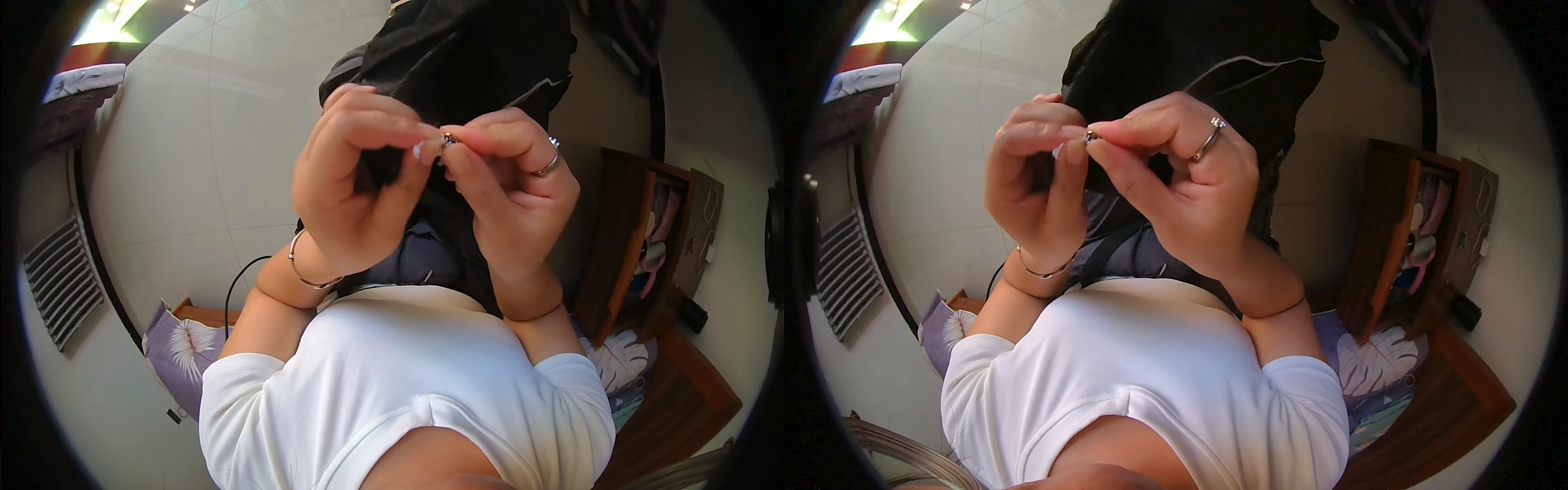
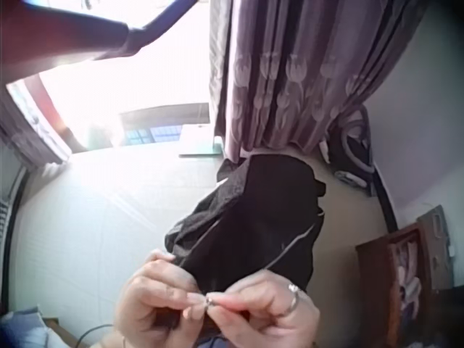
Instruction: The person repairs a broken zipper on a black backpack. They first attempt to reattach the zipper slider by hand, then retrieve a nail clipper from a nearby drawer to manipulate the slider mechanism. Finally, they slide the zipper up and down to test the repair.
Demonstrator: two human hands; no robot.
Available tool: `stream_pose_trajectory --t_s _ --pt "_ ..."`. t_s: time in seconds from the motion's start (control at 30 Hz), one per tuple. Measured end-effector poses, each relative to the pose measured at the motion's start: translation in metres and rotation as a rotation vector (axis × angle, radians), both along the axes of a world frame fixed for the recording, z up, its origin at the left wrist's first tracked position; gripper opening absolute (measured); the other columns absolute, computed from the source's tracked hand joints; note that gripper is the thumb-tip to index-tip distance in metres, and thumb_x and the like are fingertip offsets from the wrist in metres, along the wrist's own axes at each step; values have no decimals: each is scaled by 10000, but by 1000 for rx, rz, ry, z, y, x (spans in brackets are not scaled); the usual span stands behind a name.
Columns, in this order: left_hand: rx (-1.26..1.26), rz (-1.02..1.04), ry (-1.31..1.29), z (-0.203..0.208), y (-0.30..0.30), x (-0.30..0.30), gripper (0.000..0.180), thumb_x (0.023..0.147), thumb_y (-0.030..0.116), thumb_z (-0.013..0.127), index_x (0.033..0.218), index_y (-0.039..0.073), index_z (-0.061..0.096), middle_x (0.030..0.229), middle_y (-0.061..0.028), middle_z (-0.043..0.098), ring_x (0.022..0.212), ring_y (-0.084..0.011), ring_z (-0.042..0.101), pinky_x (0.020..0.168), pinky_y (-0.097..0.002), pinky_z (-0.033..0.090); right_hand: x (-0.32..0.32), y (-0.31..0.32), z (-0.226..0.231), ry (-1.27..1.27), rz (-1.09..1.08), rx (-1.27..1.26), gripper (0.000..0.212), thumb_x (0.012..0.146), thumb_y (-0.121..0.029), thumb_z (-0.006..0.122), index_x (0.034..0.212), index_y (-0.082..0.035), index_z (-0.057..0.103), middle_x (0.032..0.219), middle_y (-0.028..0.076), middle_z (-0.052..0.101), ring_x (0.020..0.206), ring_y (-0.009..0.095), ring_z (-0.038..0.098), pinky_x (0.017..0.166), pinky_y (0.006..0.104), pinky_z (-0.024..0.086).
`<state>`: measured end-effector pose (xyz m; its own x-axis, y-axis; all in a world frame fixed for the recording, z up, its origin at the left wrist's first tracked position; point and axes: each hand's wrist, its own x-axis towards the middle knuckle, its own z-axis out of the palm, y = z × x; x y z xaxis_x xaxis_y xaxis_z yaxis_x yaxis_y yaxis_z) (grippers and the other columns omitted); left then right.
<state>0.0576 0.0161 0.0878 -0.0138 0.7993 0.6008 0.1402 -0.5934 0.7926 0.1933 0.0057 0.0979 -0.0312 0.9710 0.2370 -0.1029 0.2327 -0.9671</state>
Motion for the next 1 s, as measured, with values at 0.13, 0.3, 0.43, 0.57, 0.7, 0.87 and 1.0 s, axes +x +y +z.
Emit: stream_pose_trajectory --t_s 0.13,0.3,0.43,0.57,0.7,0.87,1.0 --pt "-77 -75 112 8 3 -7 120 726 -59 624 814 12 581 743 -60 617 684 -189 582 769 -332 444 4 7 1 -199 -118 100 129 703 -20 719 812 -11 652 746 73 631 621 118 585 540 184 447" --pt "-92 -111 172 14 11 -13 118 704 -70 629 794 -1 595 742 -75 613 700 -199 598 753 -309 479 9 12 1 -287 -88 149 171 691 -34 728 849 -23 664 749 75 635 615 123 593 545 190 453" --pt "-154 -114 89 17 10 -11 133 693 -97 616 792 -11 593 750 -79 593 686 -171 587 653 -249 479 4 11 -3 -171 -63 154 215 679 -2 724 884 -19 660 776 79 635 616 123 596 553 196 466" --pt "-139 -108 63 13 12 -12 137 690 -105 608 793 -16 591 772 -75 579 676 -146 576 574 -215 453 3 9 4 -297 -72 195 219 704 77 668 912 15 645 808 72 623 688 107 589 600 185 470" --pt "-157 -120 109 14 14 -12 142 684 -94 615 799 -13 596 772 -74 577 660 -137 569 560 -216 445 4 16 -1 -417 -155 358 225 673 52 692 881 -24 653 766 76 621 609 128 602 540 201 484" --pt "-254 -165 165 22 11 -11 175 697 -156 545 848 -70 567 867 -103 534 774 -152 527 705 -236 433 4 17 0 -452 -171 377 220 668 52 684 869 -28 645 753 65 612 602 124 599 528 199 488" --pt "-196 -121 285 24 11 -12 144 681 -141 566 801 -62 572 793 -92 538 720 -152 528 680 -239 437 3 16 2 -497 -185 382 223 662 49 678 867 -29 640 751 66 606 599 141 596 534 209 490"
